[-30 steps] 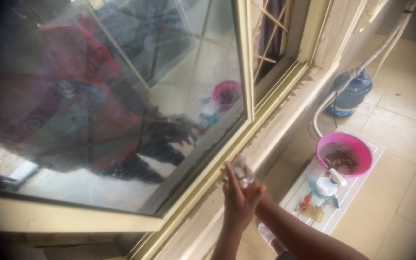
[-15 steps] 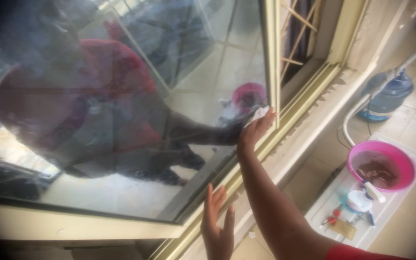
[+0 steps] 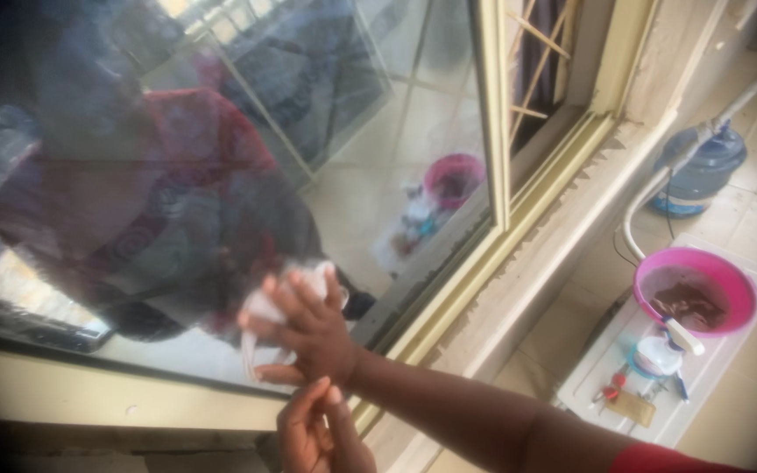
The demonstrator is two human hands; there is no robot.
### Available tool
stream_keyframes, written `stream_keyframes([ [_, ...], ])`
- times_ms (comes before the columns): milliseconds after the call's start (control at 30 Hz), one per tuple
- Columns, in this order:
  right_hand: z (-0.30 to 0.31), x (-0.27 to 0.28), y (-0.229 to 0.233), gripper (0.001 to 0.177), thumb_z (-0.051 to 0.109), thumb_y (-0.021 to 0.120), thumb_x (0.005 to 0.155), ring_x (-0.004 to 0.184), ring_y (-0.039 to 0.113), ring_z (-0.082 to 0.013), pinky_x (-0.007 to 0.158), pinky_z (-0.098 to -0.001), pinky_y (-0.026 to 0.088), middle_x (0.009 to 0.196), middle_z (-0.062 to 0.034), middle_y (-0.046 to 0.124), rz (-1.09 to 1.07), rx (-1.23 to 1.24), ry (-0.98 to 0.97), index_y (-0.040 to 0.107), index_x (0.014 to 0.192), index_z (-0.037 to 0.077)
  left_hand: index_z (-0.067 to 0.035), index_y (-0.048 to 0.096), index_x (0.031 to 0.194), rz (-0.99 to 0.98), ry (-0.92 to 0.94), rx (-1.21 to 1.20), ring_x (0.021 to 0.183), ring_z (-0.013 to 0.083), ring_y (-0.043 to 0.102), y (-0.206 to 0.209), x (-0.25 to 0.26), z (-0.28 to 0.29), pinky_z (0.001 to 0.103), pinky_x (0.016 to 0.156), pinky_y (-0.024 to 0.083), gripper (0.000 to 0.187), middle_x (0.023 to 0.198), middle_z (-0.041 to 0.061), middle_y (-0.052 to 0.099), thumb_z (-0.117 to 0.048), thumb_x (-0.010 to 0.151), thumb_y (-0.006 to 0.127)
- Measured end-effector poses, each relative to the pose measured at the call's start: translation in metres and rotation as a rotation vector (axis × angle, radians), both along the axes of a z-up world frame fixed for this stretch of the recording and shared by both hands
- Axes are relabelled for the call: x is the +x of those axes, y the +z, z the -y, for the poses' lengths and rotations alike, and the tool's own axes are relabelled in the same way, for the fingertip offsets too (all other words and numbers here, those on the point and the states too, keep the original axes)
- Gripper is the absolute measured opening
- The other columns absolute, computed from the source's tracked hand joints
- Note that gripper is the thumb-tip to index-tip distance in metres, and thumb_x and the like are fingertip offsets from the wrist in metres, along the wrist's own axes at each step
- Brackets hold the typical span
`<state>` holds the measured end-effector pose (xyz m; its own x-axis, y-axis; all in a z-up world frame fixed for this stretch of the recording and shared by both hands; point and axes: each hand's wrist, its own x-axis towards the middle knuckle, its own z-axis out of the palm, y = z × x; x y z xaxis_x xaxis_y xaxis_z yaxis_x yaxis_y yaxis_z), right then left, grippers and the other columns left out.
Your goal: The person cleans a window pane and its frame using a cloth and a spray bottle. They remove the window pane, wipe it, and then reinstall it. The person also sprays the window with a cleaning solution and wipes it down.
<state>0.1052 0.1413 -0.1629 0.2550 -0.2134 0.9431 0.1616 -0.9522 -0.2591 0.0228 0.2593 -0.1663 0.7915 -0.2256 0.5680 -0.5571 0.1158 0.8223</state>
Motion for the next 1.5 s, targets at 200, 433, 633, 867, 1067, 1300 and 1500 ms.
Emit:
stream_keyframes([
  [200,0.090,-0.001,-0.150,0.059,0.063,0.044,0.104,0.162,0.019,-0.0312,0.130,-0.0657,0.002,0.173,-0.0074,0.017,-0.151,-0.041,-0.114,0.040,0.156,0.036,0.001,0.066,0.113,0.017,-0.118,0.049,0.080,0.0119,0.065,0.006,-0.006,0.024,0.025,0.075,0.056,0.021,0.094,0.012,0.069,0.001,0.092,0.066],
  [433,0.239,-0.030,-0.253,0.087,0.067,0.038,0.101,0.162,-0.014,-0.0375,0.127,-0.0685,-0.002,0.173,-0.0143,-0.022,-0.090,0.478,-0.270,-0.002,0.169,0.028,-0.010,0.074,0.103,0.002,-0.177,0.337,0.059,0.0073,0.065,-0.004,-0.008,0.009,0.022,0.058,0.052,0.013,0.066,-0.001,0.071,-0.011,0.091,0.069],
  [633,0.303,-0.044,-0.294,0.094,0.030,0.043,0.087,0.161,-0.015,-0.0408,0.125,-0.0682,-0.006,0.173,-0.0167,-0.020,-0.165,0.768,-0.395,-0.003,0.168,0.014,-0.011,0.074,0.102,-0.062,-0.192,0.360,0.057,0.0055,0.066,-0.006,-0.014,-0.005,0.021,0.058,0.053,0.014,0.067,-0.002,0.074,-0.011,0.089,0.070],
  [867,0.259,-0.026,-0.299,0.085,0.023,0.038,0.093,0.160,-0.014,-0.0434,0.127,-0.0644,-0.004,0.172,-0.0237,-0.019,-0.088,0.943,-0.342,-0.001,0.168,0.013,-0.011,0.075,0.102,-0.118,-0.091,0.342,0.058,0.0060,0.062,-0.014,-0.013,-0.026,0.020,0.060,0.049,0.012,0.065,-0.002,0.071,-0.012,0.090,0.071],
  [1067,0.137,0.007,-0.311,0.090,0.018,0.029,0.084,0.164,-0.004,-0.0422,0.132,-0.0631,0.003,0.176,-0.0228,-0.008,-0.195,0.876,-0.470,0.003,0.169,0.015,-0.012,0.074,0.102,-0.103,-0.104,0.345,0.057,0.0049,0.063,-0.008,-0.016,-0.034,0.020,0.058,0.049,0.012,0.065,-0.003,0.071,-0.012,0.091,0.071],
  [1300,0.007,0.023,-0.187,0.087,0.055,0.033,0.100,0.160,-0.013,-0.0416,0.128,-0.0616,0.002,0.172,-0.0212,-0.019,-0.044,1.025,-0.254,-0.002,0.167,0.013,-0.008,0.074,0.102,-0.083,-0.100,0.305,0.059,0.0063,0.063,0.016,-0.022,-0.057,0.021,0.061,0.049,0.012,0.066,-0.001,0.070,-0.010,0.091,0.070],
  [1500,-0.054,0.030,-0.054,0.086,0.068,0.020,0.106,0.165,-0.017,-0.0394,0.134,-0.0637,-0.001,0.175,-0.0173,-0.023,0.063,0.635,-0.125,-0.003,0.170,0.016,-0.008,0.074,0.102,-0.101,-0.027,0.231,0.060,0.0052,0.063,0.032,-0.026,-0.091,0.021,0.064,0.051,0.011,0.065,-0.002,0.069,-0.007,0.091,0.070],
])
